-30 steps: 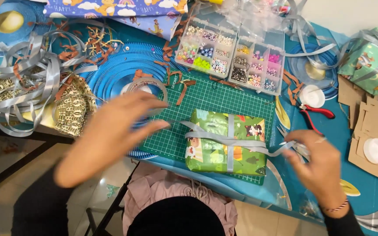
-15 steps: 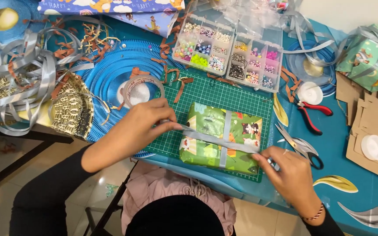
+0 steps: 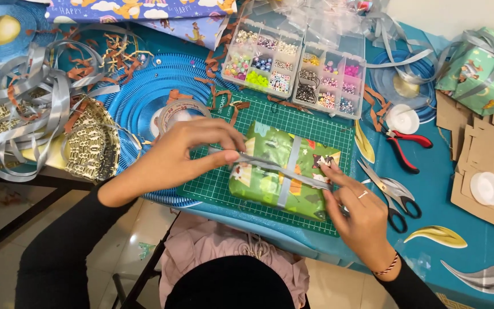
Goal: The person wraps a small box with green patterned paper, secures the edges with clear tape, and ties a grey ribbon around it to form a bow. The person then opens a small plastic container and places colorful beads into it.
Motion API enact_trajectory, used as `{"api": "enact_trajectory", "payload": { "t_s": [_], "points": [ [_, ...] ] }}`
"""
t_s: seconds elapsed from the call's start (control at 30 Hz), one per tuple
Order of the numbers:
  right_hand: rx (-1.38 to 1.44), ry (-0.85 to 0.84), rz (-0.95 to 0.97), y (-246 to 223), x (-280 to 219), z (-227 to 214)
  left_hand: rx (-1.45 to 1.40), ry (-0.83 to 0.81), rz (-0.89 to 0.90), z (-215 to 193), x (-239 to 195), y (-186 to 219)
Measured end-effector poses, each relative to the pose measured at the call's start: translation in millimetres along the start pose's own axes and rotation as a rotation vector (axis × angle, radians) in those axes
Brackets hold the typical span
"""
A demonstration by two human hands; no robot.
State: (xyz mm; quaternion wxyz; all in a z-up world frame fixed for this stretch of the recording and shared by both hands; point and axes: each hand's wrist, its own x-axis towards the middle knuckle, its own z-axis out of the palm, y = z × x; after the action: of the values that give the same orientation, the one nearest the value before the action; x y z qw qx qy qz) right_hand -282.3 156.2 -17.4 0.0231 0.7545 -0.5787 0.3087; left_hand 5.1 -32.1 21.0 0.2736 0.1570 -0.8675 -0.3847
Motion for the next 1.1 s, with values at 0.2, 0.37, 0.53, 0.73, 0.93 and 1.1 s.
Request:
{"api": "enact_trajectory", "payload": {
  "t_s": [0.2,0.37,0.53,0.73,0.93,1.1],
  "points": [
    [0.332,-0.134,0.179,-2,29,-11,-0.547,-0.091,-0.119,29,21,14],
    [1.052,-0.035,0.138,10,51,5,-0.801,-0.019,-0.225,56,32,-2],
    [1.159,0.044,0.062,38,46,34,-0.943,0.023,-0.22,71,45,-9],
    [1.051,0.155,0.012,41,29,48,-1.035,0.017,-0.174,84,47,-17],
    [0.768,0.329,-0.012,23,18,58,-0.787,0.154,-0.065,98,48,-16],
    [0.764,0.318,-0.004,18,24,53,-0.854,0.241,-0.036,102,41,-26]
  ]
}}
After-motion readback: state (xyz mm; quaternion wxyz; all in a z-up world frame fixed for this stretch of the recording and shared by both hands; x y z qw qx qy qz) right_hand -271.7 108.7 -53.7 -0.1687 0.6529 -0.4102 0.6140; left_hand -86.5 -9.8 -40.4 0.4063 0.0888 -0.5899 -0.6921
